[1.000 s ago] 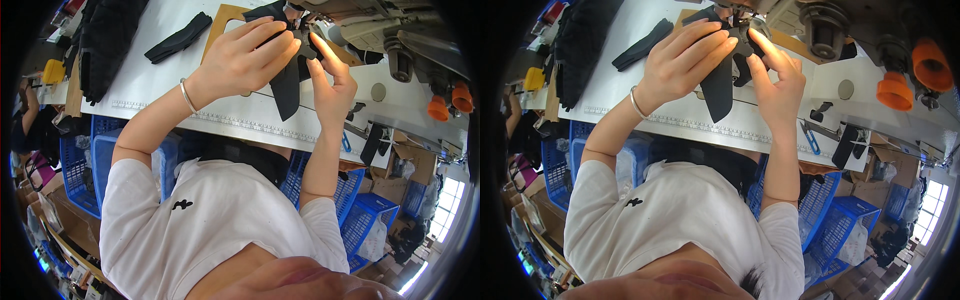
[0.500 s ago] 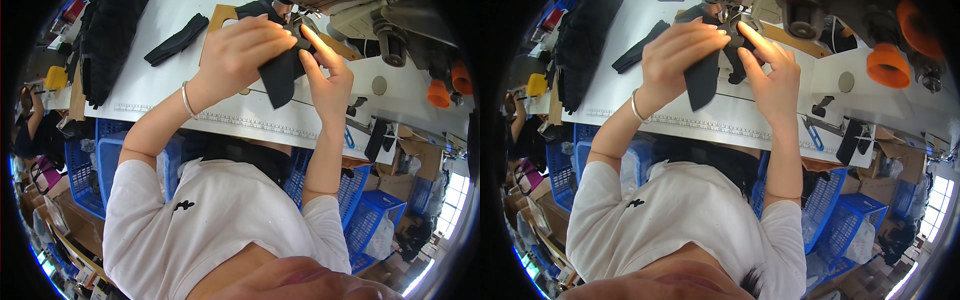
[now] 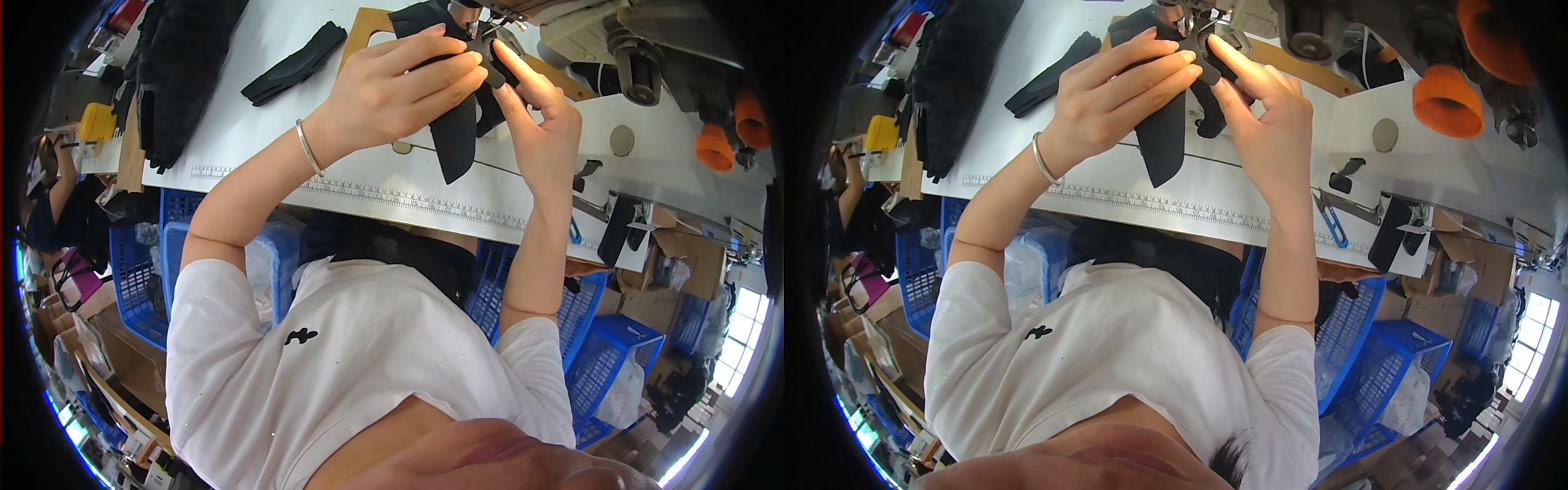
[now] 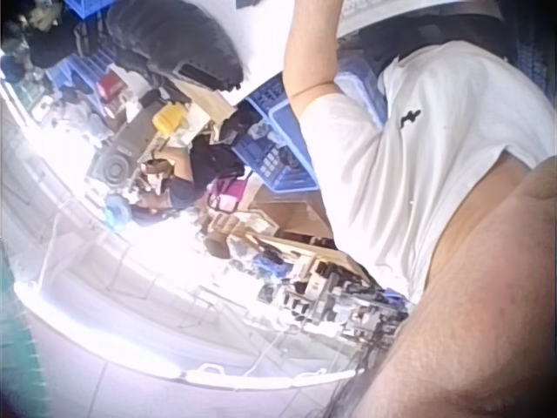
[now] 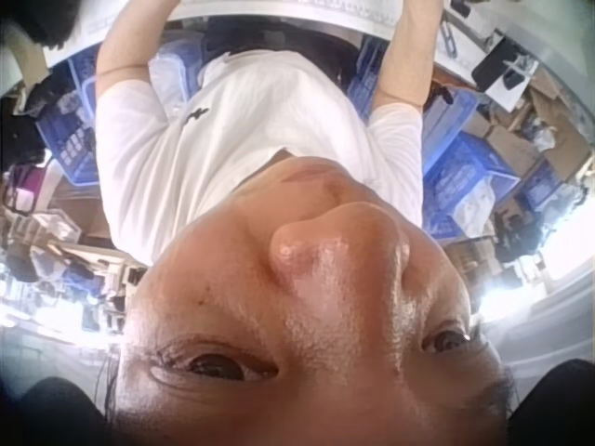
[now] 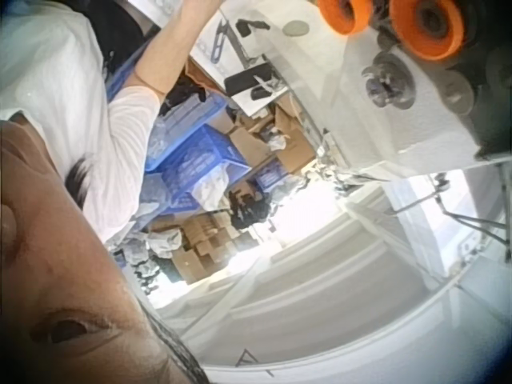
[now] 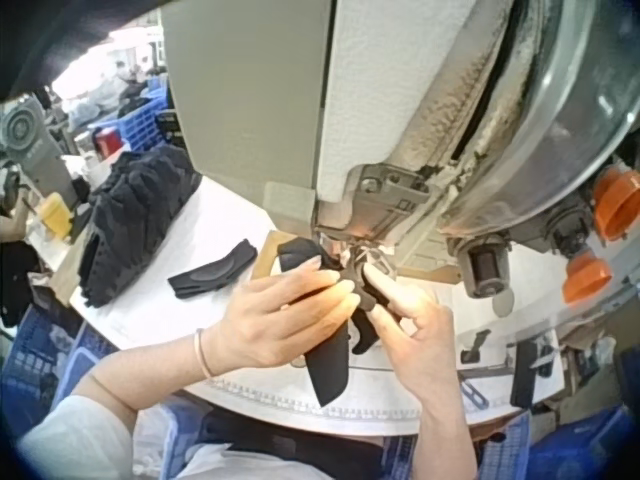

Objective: The person stitches shoe fabric pieces together using a sewing machine, holds the stitched piece by hand, and retrieves another piece from a basket to sew.

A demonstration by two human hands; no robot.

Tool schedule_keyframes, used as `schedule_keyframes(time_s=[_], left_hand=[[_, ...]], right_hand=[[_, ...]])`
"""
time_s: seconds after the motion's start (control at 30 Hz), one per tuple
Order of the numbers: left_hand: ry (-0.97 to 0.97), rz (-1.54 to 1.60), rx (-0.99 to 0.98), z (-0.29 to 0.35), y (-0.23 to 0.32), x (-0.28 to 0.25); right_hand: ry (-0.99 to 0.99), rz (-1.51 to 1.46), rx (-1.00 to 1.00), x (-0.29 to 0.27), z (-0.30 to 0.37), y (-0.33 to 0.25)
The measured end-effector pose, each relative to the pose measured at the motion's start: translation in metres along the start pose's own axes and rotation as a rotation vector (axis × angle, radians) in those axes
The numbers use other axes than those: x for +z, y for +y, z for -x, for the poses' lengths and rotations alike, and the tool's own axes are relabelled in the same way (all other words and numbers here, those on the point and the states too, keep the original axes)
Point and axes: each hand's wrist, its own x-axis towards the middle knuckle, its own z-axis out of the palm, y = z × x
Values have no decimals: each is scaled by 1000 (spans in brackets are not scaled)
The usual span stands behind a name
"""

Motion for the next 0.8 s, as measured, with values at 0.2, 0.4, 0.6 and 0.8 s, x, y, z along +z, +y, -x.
schedule_keyframes(time_s=[0.2, 0.4, 0.6, 0.8], left_hand=[[6, -53, 47, 1, 1, 1], [52, -166, 46, 4, 9, 8], [83, -178, 45, 5, 11, 12], [89, -128, 66, 7, 6, 11]], right_hand=[[-7, -38, 38, 2, 0, 0], [11, -83, 47, 3, 0, 2], [27, 322, -362, -10, -1, 14], [-63, 271, -331, -15, -3, 18]])
